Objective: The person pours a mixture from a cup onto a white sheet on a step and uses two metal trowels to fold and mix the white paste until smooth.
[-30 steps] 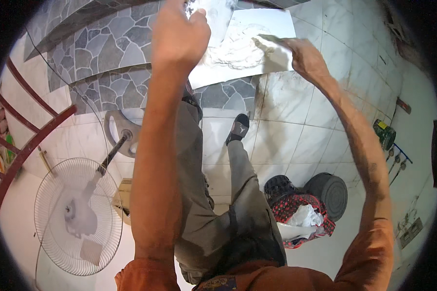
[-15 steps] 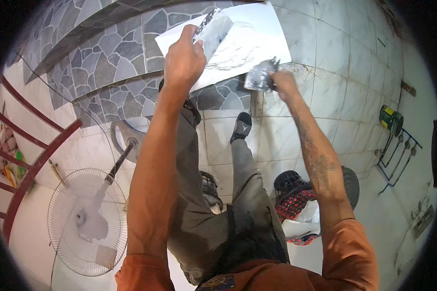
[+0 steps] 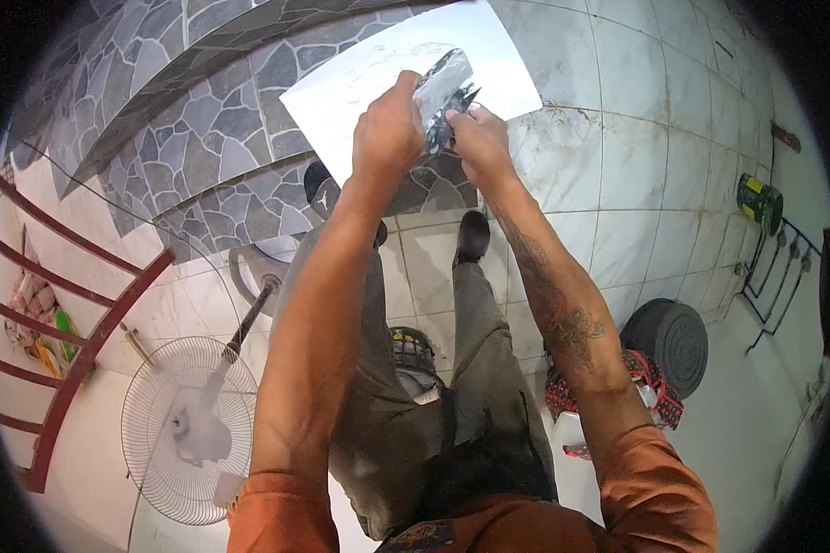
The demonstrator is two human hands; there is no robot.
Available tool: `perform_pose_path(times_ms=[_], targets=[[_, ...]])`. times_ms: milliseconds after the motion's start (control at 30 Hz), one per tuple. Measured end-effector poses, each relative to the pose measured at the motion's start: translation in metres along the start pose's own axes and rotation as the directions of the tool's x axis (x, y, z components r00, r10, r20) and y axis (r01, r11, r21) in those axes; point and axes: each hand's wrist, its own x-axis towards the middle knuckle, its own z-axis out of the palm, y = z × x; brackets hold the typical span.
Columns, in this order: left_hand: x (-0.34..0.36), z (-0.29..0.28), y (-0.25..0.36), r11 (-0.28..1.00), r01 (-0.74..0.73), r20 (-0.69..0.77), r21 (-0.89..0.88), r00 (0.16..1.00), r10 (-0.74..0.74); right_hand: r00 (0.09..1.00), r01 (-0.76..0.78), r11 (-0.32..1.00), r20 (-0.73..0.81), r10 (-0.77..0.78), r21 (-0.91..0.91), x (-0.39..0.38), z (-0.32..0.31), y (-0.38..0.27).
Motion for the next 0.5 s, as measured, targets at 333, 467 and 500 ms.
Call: perform_pose_path(times_ms=[333, 467, 500], targets=[[0.011, -0.019, -0.012, 0.967, 0.193, -0.1, 0.169, 0.979, -0.178, 0.985, 0.126, 0.952, -0.076, -0.152, -0.278, -0.004, -0.035, -0.027], [0.016, -0.028, -0.012, 0.971, 0.214, -0.17, 0.11, 0.966, -0.193, 0.988, 0.05, 0.901, -0.108, -0.106, -0.43, 0.044, -0.103, -0.03], [0.015, -0.03, -0.016, 0.977, 0.185, -0.211, 0.103, 0.964, -0.16, 0.99, 0.026, 0.892, -0.113, -0.086, -0.451, 0.051, -0.106, -0.031]])
